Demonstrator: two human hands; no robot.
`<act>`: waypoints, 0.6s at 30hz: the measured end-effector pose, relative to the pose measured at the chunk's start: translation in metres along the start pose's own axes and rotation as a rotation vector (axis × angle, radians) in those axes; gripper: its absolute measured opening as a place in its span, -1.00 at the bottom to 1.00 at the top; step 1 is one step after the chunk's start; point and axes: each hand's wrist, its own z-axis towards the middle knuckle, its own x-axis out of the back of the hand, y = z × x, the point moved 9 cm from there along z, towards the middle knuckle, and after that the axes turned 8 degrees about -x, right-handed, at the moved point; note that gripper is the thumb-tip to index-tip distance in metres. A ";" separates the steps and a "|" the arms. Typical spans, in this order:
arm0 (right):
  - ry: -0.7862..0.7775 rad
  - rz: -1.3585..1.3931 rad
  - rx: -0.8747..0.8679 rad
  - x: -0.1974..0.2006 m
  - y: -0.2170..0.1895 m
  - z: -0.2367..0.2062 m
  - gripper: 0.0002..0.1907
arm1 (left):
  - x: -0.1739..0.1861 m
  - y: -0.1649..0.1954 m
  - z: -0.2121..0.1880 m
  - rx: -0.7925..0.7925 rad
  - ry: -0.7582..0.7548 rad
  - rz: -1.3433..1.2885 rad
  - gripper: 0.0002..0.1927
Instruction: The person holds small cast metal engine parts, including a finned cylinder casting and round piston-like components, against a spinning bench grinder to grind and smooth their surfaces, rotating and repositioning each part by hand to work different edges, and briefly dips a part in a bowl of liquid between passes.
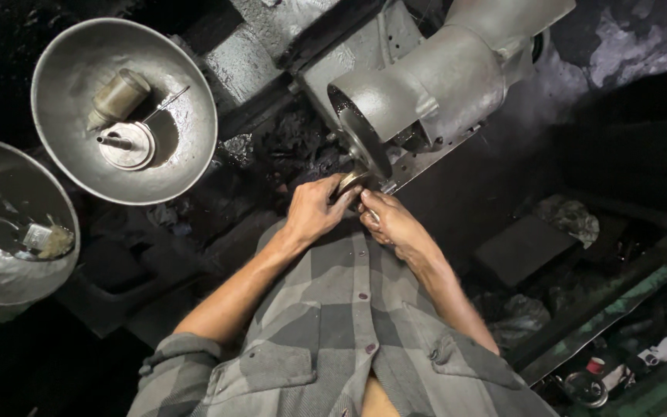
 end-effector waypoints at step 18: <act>0.075 -0.207 0.225 0.022 0.007 -0.023 -0.64 | -0.008 0.030 -0.009 -0.215 -0.020 -0.118 -0.60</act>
